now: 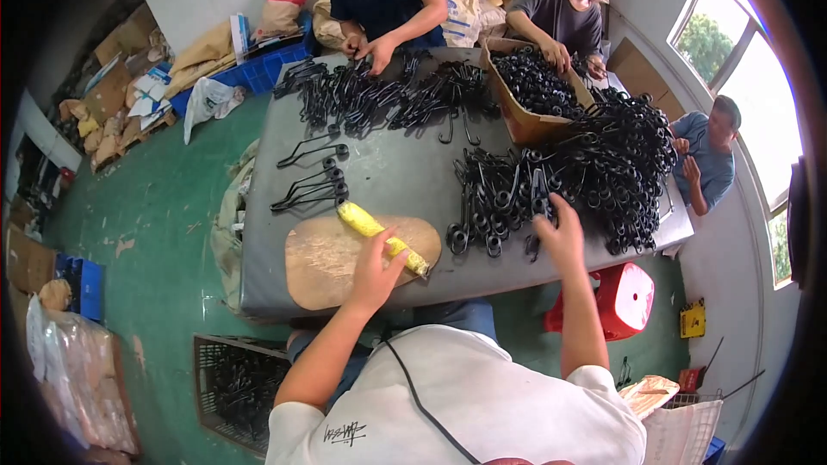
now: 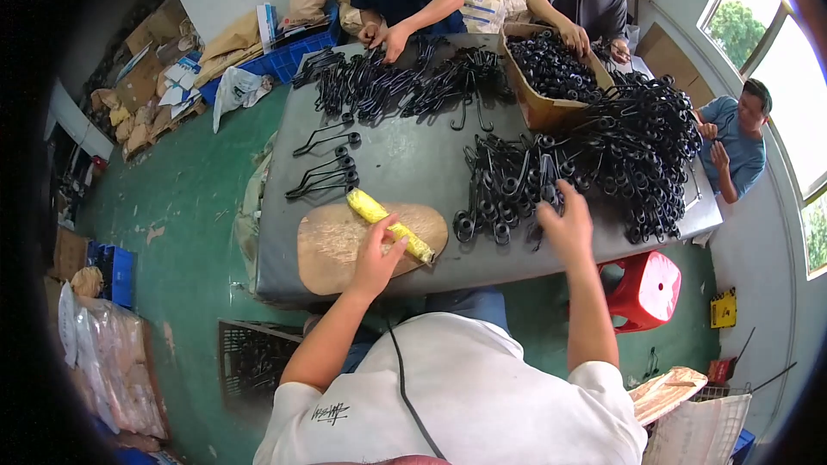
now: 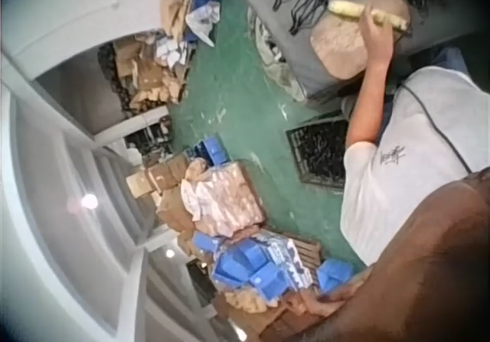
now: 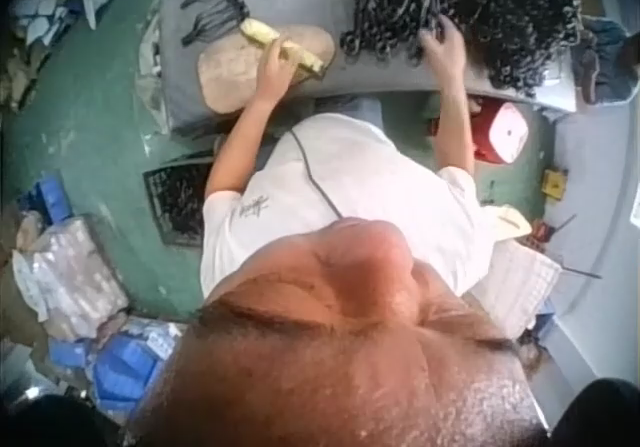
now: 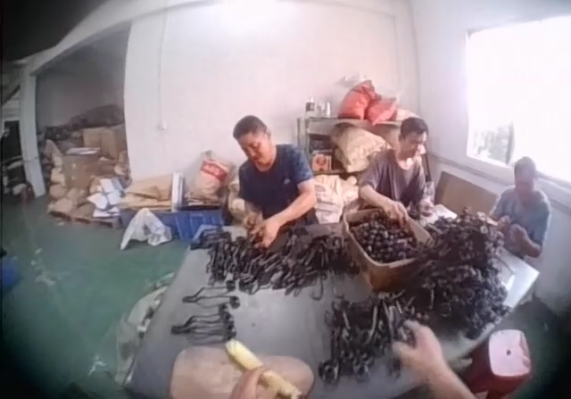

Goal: Assembling black components onto metal hooks using a small mallet at a workstation.

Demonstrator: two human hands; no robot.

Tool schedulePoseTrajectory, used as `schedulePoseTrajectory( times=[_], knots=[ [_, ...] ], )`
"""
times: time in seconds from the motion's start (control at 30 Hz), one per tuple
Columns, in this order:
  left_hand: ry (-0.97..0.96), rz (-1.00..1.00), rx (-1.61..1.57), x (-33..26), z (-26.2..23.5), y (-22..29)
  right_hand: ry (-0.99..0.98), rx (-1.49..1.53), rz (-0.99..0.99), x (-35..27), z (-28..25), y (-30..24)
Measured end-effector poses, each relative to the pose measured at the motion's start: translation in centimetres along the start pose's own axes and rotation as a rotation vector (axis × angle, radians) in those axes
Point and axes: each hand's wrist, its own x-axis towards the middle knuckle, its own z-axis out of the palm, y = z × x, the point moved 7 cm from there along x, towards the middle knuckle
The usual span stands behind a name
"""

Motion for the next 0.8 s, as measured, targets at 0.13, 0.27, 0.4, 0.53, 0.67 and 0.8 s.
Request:
schedulePoseTrajectory(
  times=[0.13,0.27,0.4,0.53,0.67,0.8],
  knots=[
    [-0.190,-0.426,-0.722,-0.1,3.3,1.6,-0.233,0.001,-0.506,-7.4,6.2,-10.1],
    [-0.074,-0.375,-0.724,0.5,-0.1,4.2,-0.403,0.047,-0.701,-11.1,12.2,-12.6],
    [0.237,-0.267,-0.392,0.3,-7.3,3.6,-0.405,0.181,-0.495,-10.0,17.2,-10.3],
    [0.397,-0.251,-0.261,0.1,-11.6,2.0,-0.341,-0.225,-0.730,-10.3,20.5,-11.4],
    [0.421,-0.315,-0.301,0.4,-11.9,-0.5,-0.541,-0.181,-0.667,-9.1,24.0,-9.4],
    [0.301,-0.324,-0.268,0.7,-10.9,-1.0,-1.182,0.829,0.471,-11.0,22.3,-7.1]
  ],
)
